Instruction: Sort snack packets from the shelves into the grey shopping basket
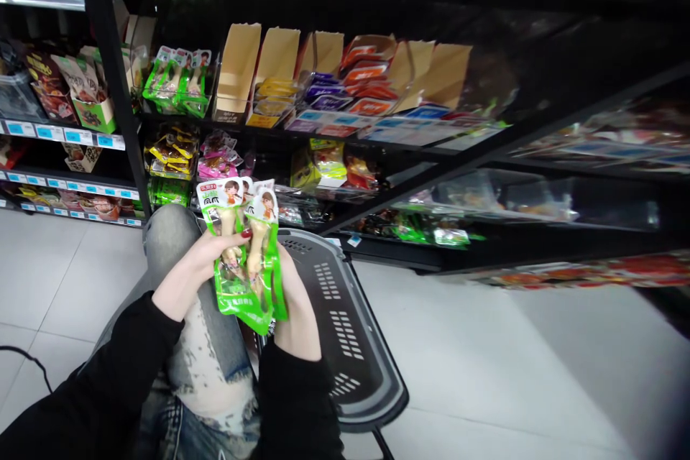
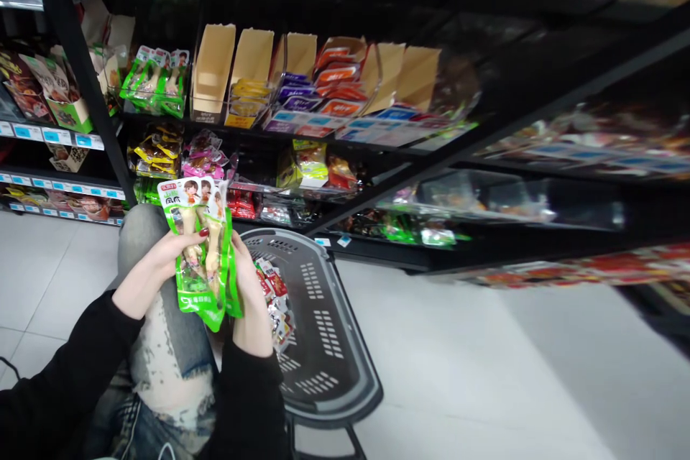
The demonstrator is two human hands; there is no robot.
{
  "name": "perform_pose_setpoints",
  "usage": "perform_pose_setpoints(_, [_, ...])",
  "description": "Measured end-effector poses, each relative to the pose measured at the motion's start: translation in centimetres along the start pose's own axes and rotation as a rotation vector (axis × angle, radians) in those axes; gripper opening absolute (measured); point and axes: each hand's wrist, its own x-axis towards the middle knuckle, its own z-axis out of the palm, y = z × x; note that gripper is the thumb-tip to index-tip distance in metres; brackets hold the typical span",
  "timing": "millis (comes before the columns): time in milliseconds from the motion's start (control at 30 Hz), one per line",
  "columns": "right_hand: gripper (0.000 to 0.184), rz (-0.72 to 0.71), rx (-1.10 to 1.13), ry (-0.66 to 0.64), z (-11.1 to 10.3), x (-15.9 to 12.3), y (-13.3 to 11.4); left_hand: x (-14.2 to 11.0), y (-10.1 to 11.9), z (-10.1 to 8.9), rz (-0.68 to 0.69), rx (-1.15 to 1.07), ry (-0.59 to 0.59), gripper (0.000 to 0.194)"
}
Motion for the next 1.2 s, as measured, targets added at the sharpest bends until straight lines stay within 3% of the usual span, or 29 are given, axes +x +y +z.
perform_pose_setpoints(100, [0.021, 0.038, -0.093, -0.005, 0.0, 1.9, -0.3, 0.1, 0.3, -0.2, -0.023, -0.008, -0.005, 0.049])
perform_pose_setpoints(167, [0.014, -0.011, -0.289, 0.065, -0.2, 2.0, -0.7, 0.2, 0.4, -0.3, -0.028, -0.01, 0.01, 0.046])
perform_pose_setpoints(233, [0.019, -0.089, -0.445, 0.171, -0.2, 1.7, -1.2, 0.2, 0.3, -0.3, -0.025, -0.011, 0.031, 0.043])
perform_pose_setpoints(300, [0.022, -0.153, -0.415, 0.224, 0.0, 1.3, -1.6, 0.2, 0.2, -0.3, -0.025, -0.005, 0.054, 0.042])
perform_pose_setpoints(400, [0.017, -0.197, -0.256, 0.202, 0.4, 1.1, -1.7, 0.2, 0.0, -0.4, -0.018, 0.006, 0.055, 0.04])
perform_pose_setpoints(500, [0.026, -0.188, -0.159, 0.213, -0.2, 1.3, -1.6, 0.2, -0.1, -0.6, 0.024, 0.016, 0.028, 0.036])
perform_pose_setpoints(600, [0.036, -0.184, -0.075, 0.097, -1.5, 1.1, -2.2, 0.3, -0.2, -0.6, 0.088, 0.065, 0.049, 0.033])
perform_pose_setpoints(700, [0.03, -0.23, -0.203, -0.023, -2.2, 0.4, -3.5, 0.4, -0.4, -0.5, 0.145, 0.118, 0.106, 0.026])
perform_pose_setpoints(867, [0.019, -0.328, -0.468, 0.084, -1.1, -0.2, -4.5, 0.6, -0.7, -0.3, 0.135, 0.113, 0.157, 0.028])
perform_pose_setpoints(1000, [0.015, -0.288, -0.166, 0.111, -1.1, -0.2, -4.1, 0.5, -0.4, -0.3, 0.12, 0.054, 0.121, 0.033])
perform_pose_setpoints(1100, [0.024, -0.285, 0.111, 0.228, -2.1, -0.5, -4.1, 0.4, -0.1, -0.4, 0.11, 0.063, 0.149, 0.032])
perform_pose_setpoints(1200, [0.026, -0.218, 0.234, 0.274, -3.6, -0.7, -4.5, 0.3, 0.0, -0.3, 0.121, 0.091, 0.192, 0.03])
